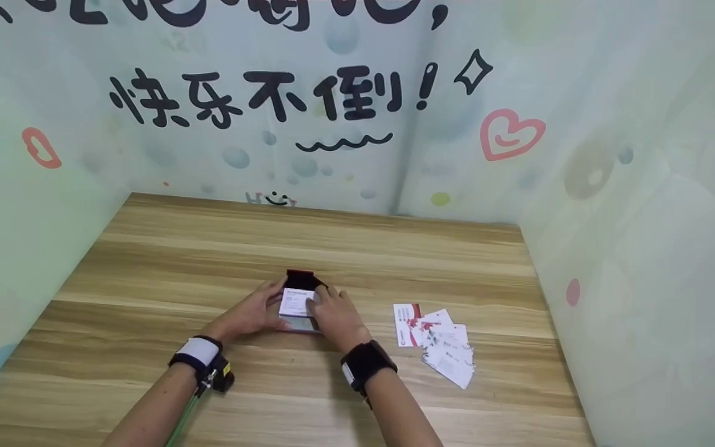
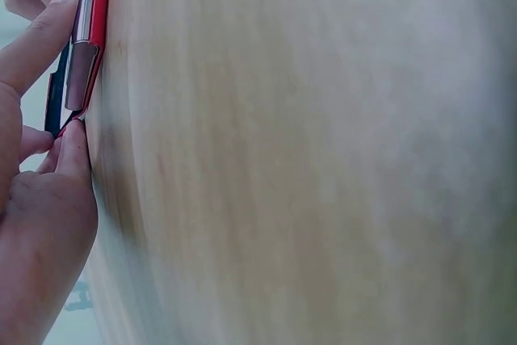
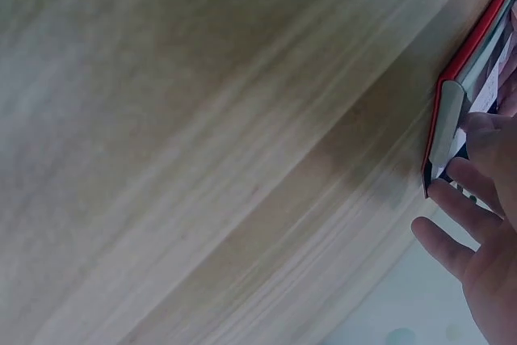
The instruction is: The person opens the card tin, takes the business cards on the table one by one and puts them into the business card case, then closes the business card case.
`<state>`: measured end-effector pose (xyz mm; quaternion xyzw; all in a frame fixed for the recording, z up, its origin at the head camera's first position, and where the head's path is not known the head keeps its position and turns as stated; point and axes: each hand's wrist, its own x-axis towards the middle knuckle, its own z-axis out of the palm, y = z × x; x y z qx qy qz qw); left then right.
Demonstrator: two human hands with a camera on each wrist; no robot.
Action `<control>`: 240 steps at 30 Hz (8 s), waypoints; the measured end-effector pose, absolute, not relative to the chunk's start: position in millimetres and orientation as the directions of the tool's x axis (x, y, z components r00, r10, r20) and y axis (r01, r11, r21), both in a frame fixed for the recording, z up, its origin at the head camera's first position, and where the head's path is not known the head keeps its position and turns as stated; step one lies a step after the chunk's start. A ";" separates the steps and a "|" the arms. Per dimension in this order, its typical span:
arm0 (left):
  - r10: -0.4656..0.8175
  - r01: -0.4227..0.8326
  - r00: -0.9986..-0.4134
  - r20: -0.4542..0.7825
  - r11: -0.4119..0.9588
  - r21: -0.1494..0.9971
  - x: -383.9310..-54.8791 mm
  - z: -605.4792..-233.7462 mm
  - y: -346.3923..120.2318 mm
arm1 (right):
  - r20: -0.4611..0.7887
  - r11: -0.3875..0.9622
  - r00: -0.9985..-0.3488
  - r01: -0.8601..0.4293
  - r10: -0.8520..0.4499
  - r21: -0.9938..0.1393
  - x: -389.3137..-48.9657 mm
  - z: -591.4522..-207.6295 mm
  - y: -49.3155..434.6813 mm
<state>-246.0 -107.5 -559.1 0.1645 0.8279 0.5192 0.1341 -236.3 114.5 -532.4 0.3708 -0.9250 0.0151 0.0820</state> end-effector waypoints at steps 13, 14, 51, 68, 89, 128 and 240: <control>0.424 0.151 -0.905 -0.045 0.417 0.896 -246.3 -556.8 -108.8 | 0.234 0.675 -0.636 -0.720 -0.735 0.165 -227.9 -540.0 118.1; 0.424 0.155 -0.905 -0.045 0.424 0.892 -246.5 -556.9 -108.8 | 0.232 0.673 -0.635 -0.721 -0.737 0.163 -227.4 -540.3 118.3; 0.442 0.094 -0.895 -0.054 0.307 0.947 -246.0 -558.3 -106.3 | 0.183 0.747 -0.730 -0.663 -0.658 0.041 -199.7 -539.0 111.1; 0.419 0.091 -0.906 -0.064 0.341 0.936 -242.5 -560.9 -111.2 | 0.303 0.756 -0.776 -0.621 -0.553 -0.209 -182.7 -529.7 106.3; 0.416 0.082 -0.906 -0.076 0.349 0.933 -242.8 -558.7 -106.3 | 0.158 0.884 -0.922 -0.384 -0.353 -0.268 -180.4 -514.9 164.0; 0.386 0.055 -0.917 -0.095 0.360 0.931 -241.8 -562.2 -105.1 | 0.164 0.961 -0.976 -0.178 -0.144 -0.214 -139.2 -531.0 269.6; 0.407 0.116 -0.912 -0.049 0.371 0.921 -240.6 -563.3 -107.3 | 0.562 0.812 -0.670 -0.584 -0.485 0.003 -191.8 -513.3 272.1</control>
